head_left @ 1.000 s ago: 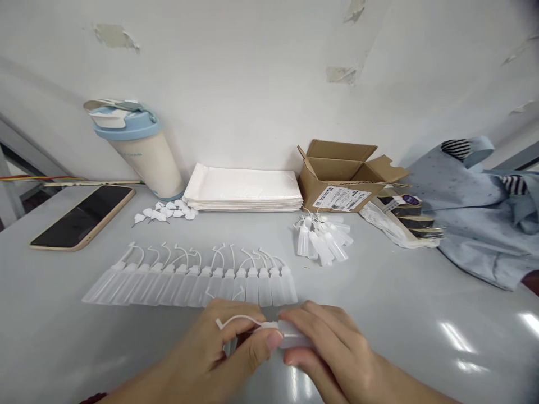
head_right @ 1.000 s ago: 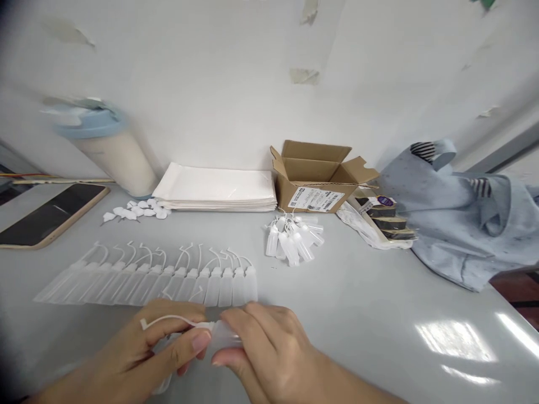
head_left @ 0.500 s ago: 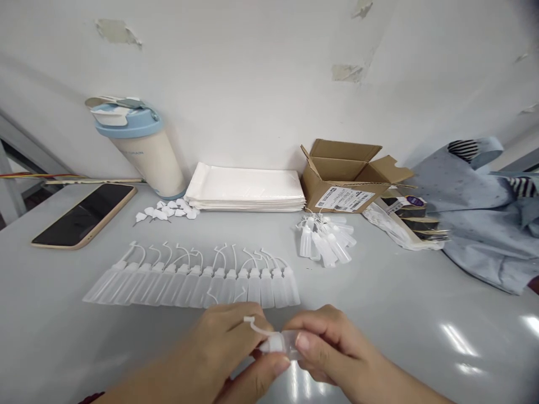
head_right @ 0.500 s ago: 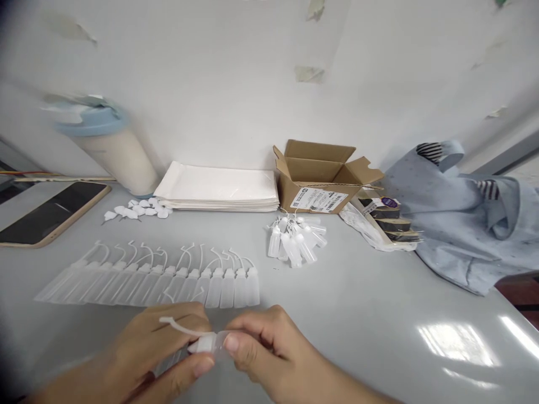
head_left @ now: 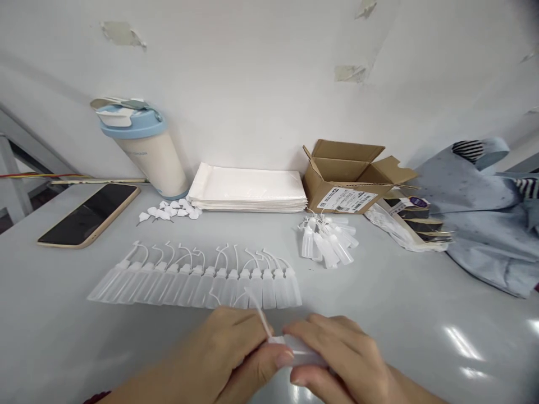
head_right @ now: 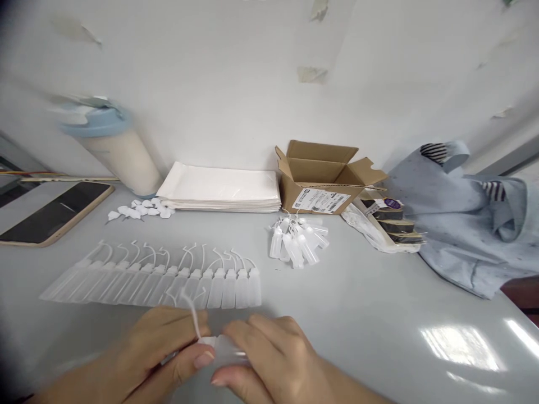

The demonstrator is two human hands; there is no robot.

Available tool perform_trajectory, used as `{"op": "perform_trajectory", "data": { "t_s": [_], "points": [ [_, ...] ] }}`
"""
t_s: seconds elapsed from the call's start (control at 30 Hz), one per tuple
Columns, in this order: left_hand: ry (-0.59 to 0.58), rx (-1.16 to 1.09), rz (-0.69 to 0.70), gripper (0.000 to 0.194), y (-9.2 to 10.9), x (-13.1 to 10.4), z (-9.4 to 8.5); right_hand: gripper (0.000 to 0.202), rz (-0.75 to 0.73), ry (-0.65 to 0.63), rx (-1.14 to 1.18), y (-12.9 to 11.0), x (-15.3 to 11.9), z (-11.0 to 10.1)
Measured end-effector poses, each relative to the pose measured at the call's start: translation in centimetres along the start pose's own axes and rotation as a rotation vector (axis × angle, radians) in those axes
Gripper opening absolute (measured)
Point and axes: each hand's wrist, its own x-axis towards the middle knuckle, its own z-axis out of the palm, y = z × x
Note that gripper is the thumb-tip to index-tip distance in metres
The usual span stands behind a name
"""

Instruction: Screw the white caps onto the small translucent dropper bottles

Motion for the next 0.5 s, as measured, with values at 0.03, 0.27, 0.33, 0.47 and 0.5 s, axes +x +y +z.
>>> {"op": "perform_trajectory", "data": {
  "t_s": [0.03, 0.27, 0.33, 0.47, 0.5],
  "points": [
    [0.006, 0.007, 0.006, 0.033, 0.1, -0.1, 0.0, 0.035, 0.045, -0.017, 0.048, -0.2, 0.1, -0.1],
    [0.051, 0.207, 0.113, 0.041, 0.1, -0.3, 0.4, 0.045, 0.448, -0.197, 0.482, -0.4, 0.8, -0.7],
    [0.061, 0.273, 0.171, 0.041, 0.0, -0.2, 0.6, 0.047, 0.630, -0.318, 0.763, -0.1, 0.9, -0.7],
    [0.122, 0.406, 0.240, 0.041, 0.3, -0.7, 1.3, 0.048, 0.903, -0.488, 1.260, 0.8, 0.9, -0.6],
    [0.123, 0.441, 0.239, 0.040, 0.4, -0.9, 1.5, 0.048, 0.961, -0.518, 1.336, 1.0, 0.8, -0.5]
  ]
}}
